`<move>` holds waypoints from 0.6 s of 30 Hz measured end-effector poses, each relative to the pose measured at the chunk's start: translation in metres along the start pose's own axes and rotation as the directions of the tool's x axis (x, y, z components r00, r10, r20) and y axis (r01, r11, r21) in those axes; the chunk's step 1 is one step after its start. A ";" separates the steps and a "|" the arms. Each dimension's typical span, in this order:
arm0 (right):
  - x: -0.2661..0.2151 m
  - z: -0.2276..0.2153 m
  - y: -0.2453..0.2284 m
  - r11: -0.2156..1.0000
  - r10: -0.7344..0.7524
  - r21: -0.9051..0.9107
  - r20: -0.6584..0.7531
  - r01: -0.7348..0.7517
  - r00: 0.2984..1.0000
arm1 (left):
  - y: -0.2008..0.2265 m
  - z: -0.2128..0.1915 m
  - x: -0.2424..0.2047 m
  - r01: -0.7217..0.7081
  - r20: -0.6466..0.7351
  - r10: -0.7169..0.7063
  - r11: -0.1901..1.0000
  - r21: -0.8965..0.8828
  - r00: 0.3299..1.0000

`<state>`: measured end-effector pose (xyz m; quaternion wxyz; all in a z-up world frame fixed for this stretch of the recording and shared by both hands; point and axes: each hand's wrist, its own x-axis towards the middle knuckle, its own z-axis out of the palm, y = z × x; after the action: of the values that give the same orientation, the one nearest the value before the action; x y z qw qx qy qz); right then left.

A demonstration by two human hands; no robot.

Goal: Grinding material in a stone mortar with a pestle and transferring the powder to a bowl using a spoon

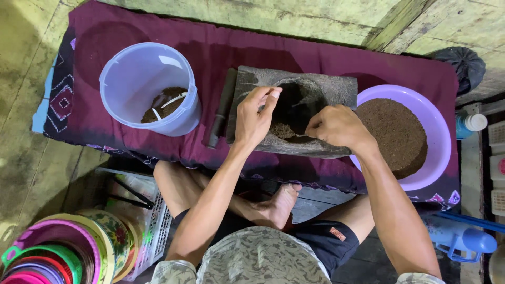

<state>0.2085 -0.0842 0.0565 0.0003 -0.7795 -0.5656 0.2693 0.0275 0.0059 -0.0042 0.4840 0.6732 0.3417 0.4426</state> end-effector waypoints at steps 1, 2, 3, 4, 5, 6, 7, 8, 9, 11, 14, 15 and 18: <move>-0.001 -0.001 -0.001 1.000 -0.001 -0.001 0.000 0.001 1.000 | 0.001 0.000 0.000 0.000 -0.001 0.000 1.000 0.000 1.000; -0.002 -0.002 -0.001 1.000 0.008 0.015 0.006 -0.008 1.000 | 0.002 0.000 0.000 0.017 0.006 -0.017 1.000 -0.007 1.000; -0.003 -0.002 -0.002 0.999 0.017 0.031 0.014 -0.017 1.000 | 0.003 0.000 0.000 0.036 0.014 -0.036 0.999 -0.012 0.999; -0.003 -0.001 -0.002 0.999 0.016 0.031 0.015 -0.016 1.000 | 0.003 0.001 -0.001 0.037 0.013 -0.037 0.999 -0.012 0.999; -0.003 -0.001 -0.002 0.999 0.020 0.041 0.027 -0.021 0.999 | 0.003 0.001 -0.001 0.070 0.032 -0.069 0.997 -0.027 0.997; -0.003 -0.001 -0.002 0.998 0.025 0.051 0.039 -0.027 0.999 | 0.002 0.002 0.000 0.103 0.053 -0.101 0.994 -0.041 0.994; -0.004 -0.001 -0.003 0.998 0.023 0.052 0.042 -0.025 0.999 | 0.001 0.003 -0.001 0.105 0.052 -0.103 0.994 -0.040 0.993; -0.005 -0.002 -0.003 0.998 0.024 0.053 0.043 -0.026 0.999 | 0.000 0.003 -0.001 0.127 0.052 -0.125 0.991 -0.035 0.991; -0.006 -0.004 -0.005 0.998 0.022 0.052 0.046 -0.025 0.999 | -0.001 0.004 0.000 0.150 0.050 -0.148 0.988 -0.029 0.988; 0.001 -0.001 0.001 0.999 0.023 0.022 0.030 -0.024 0.999 | -0.001 0.005 0.004 0.154 0.061 -0.151 0.987 -0.048 0.987; 0.002 -0.004 0.004 0.999 0.024 -0.025 0.016 -0.023 1.000 | -0.004 0.010 0.006 0.170 0.061 -0.166 0.982 -0.082 0.984; 0.000 -0.007 0.004 0.999 0.026 -0.040 0.015 -0.025 1.000 | -0.005 0.012 0.007 0.179 0.052 -0.175 0.979 -0.097 0.983; -0.002 -0.018 0.005 0.998 0.046 0.035 -0.008 -0.046 0.999 | -0.003 0.012 0.011 0.194 0.029 -0.192 0.974 -0.120 0.981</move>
<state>0.2204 -0.0820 0.0710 0.0100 -0.7933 -0.5428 0.2755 0.0423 0.0121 -0.0062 0.5678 0.6097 0.3736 0.4078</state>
